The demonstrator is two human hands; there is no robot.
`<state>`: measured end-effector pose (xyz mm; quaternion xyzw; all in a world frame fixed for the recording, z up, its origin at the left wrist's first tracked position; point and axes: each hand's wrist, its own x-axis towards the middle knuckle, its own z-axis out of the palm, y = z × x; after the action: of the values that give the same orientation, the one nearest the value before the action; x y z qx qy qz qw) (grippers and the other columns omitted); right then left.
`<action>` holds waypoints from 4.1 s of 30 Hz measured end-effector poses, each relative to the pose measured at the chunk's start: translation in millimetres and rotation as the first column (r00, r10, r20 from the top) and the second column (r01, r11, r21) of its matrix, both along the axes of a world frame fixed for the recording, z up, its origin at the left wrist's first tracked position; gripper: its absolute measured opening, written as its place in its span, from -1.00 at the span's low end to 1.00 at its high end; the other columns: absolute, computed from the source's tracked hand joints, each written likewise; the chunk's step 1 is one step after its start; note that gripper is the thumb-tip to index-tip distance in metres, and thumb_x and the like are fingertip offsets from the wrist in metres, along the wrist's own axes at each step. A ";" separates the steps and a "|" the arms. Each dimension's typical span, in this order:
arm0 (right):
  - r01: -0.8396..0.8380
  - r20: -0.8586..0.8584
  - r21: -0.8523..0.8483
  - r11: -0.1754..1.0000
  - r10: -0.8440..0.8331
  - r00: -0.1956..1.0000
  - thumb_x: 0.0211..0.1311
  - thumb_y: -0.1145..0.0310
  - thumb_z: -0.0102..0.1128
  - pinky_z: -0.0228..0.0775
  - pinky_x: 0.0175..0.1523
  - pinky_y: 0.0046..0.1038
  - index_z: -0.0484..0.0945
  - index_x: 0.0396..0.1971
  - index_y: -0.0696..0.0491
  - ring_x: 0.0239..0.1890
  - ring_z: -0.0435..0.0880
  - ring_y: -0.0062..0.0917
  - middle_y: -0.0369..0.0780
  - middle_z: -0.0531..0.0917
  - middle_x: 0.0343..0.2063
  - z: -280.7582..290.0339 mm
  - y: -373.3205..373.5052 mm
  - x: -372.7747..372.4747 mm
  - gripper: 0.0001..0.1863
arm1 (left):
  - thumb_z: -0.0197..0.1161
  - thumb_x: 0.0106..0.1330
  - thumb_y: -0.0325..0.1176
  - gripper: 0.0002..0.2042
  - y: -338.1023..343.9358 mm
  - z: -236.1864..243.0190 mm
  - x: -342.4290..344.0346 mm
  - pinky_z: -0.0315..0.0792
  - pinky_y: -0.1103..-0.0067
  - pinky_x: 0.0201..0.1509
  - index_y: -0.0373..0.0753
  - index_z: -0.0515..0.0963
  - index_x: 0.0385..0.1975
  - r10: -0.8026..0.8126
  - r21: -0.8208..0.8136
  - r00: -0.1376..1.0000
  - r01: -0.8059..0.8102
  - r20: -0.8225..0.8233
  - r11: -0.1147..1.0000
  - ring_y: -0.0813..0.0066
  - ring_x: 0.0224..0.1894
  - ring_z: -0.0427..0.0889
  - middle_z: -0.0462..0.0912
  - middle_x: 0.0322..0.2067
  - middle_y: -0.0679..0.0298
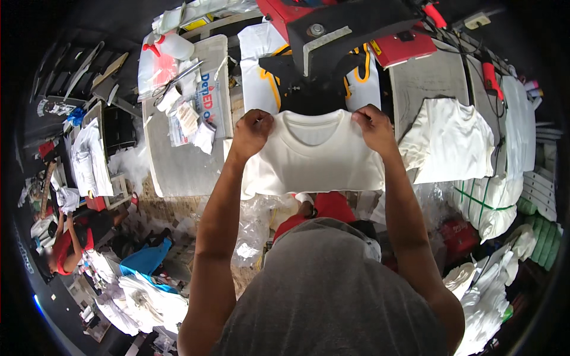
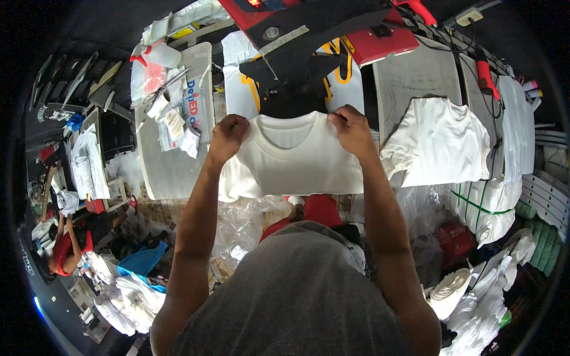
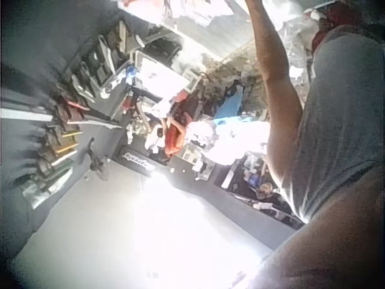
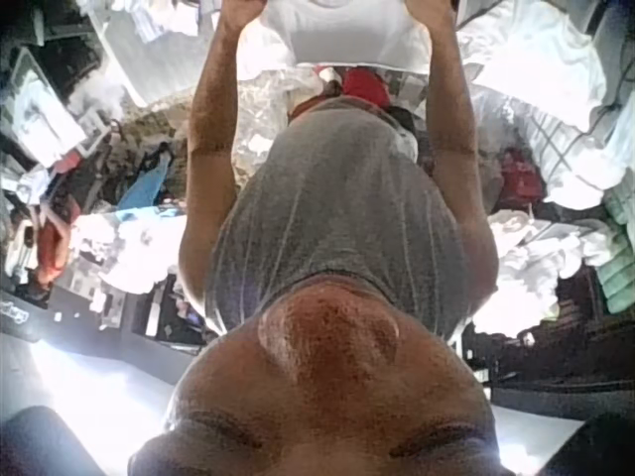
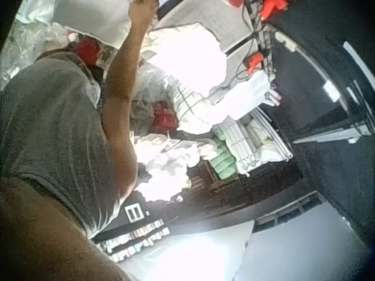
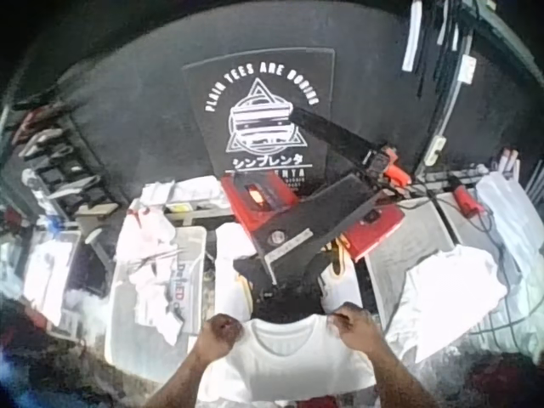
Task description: The person holds up a t-shirt, positions the collar onto a heat press, and aligns a transfer label onto it by hand. After pressing the label with the heat press, the person rubs the transfer with a cloth, peels off the film, and repeats the process on another shirt.
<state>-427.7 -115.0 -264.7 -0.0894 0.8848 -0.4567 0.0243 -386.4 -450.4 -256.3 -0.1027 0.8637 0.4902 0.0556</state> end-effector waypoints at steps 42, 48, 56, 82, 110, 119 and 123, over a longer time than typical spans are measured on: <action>-0.209 -0.392 0.371 0.905 0.356 0.848 0.06 0.38 0.36 0.27 0.18 -0.12 0.63 -0.29 -0.03 0.05 0.49 -0.33 -0.31 0.58 -0.14 31.7 -4.6 167.7 -0.81 | 0.14 0.25 -0.46 -0.63 59.2 24.4 229.5 0.62 0.21 -0.08 -0.13 0.55 0.08 -0.633 -0.161 0.698 0.704 0.337 0.691 -0.03 -0.13 0.73 0.64 0.07 0.01; -0.194 -0.232 0.275 0.942 0.261 0.937 0.04 0.46 0.36 0.36 0.00 -0.21 0.65 -0.24 -0.02 -0.11 0.56 -0.31 -0.29 0.59 -0.10 22.9 0.7 179.0 -0.77 | 0.21 0.31 -0.45 -0.68 60.8 37.3 217.4 0.63 0.30 -0.08 -0.27 0.59 0.06 -0.480 -0.066 0.873 0.486 0.084 0.872 0.05 -0.16 0.74 0.73 -0.09 0.06; -0.419 0.241 0.256 0.871 0.363 0.900 0.18 0.40 0.25 0.43 0.20 -0.24 0.67 -0.06 -0.03 0.05 0.62 -0.26 -0.20 0.65 -0.02 30.4 16.0 160.8 -0.70 | 0.23 0.30 -0.49 -0.63 67.3 61.9 162.7 0.59 0.38 -0.29 -0.21 0.58 0.12 -0.366 0.001 0.929 0.366 0.057 0.931 0.18 -0.41 0.72 0.71 -0.39 0.08; -0.334 -0.079 0.410 0.849 0.398 0.914 -0.01 0.50 0.36 0.47 0.00 -0.16 0.61 -0.40 0.08 -0.19 0.61 -0.13 -0.14 0.63 -0.35 48.7 -126.1 162.3 -0.86 | 0.18 0.44 -0.42 -0.86 -175.2 -47.4 136.6 0.60 0.47 -0.20 -0.29 0.66 -0.18 0.017 -0.056 0.996 -0.022 -0.088 0.998 0.39 -0.34 0.73 0.74 -0.31 0.15; 0.044 0.330 0.336 0.941 -0.161 0.930 0.22 0.41 0.33 0.60 -0.12 -0.28 0.68 -0.09 0.11 -0.18 0.75 -0.20 -0.07 0.72 -0.13 -11.9 -21.8 268.1 -0.74 | 0.38 0.31 -0.35 -0.79 -317.6 -38.1 -4.3 0.56 0.54 -0.22 -0.33 0.61 -0.18 0.285 -0.018 0.952 -0.288 -0.114 0.957 0.54 -0.37 0.67 0.73 -0.34 0.24; 0.159 0.162 0.180 0.971 -0.189 0.968 0.32 0.43 0.27 0.61 -0.18 -0.32 0.65 -0.12 0.16 -0.22 0.75 -0.22 -0.06 0.71 -0.19 65.0 -6.8 159.3 -0.81 | 0.33 0.32 -0.55 -0.80 -65.3 82.1 59.2 0.53 0.60 -0.21 -0.22 0.60 -0.09 -0.293 0.187 0.932 0.334 -0.215 0.924 0.56 -0.34 0.66 0.69 -0.40 0.28; 0.087 -0.076 0.005 0.996 -0.087 0.993 0.24 0.50 0.34 0.61 -0.14 -0.37 0.63 -0.09 0.10 -0.12 0.72 -0.25 -0.08 0.67 -0.13 63.0 -16.6 110.2 -0.76 | 0.38 0.25 -0.51 -0.74 11.6 65.0 48.3 0.57 0.51 -0.18 -0.21 0.61 -0.06 -0.333 0.192 0.906 0.387 -0.263 0.902 0.42 -0.32 0.72 0.73 -0.39 0.20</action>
<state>-317.5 -131.6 -201.6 -0.0678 0.8900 -0.4500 -0.0287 -338.1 -438.8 -191.3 0.1228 0.8028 0.5803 0.0604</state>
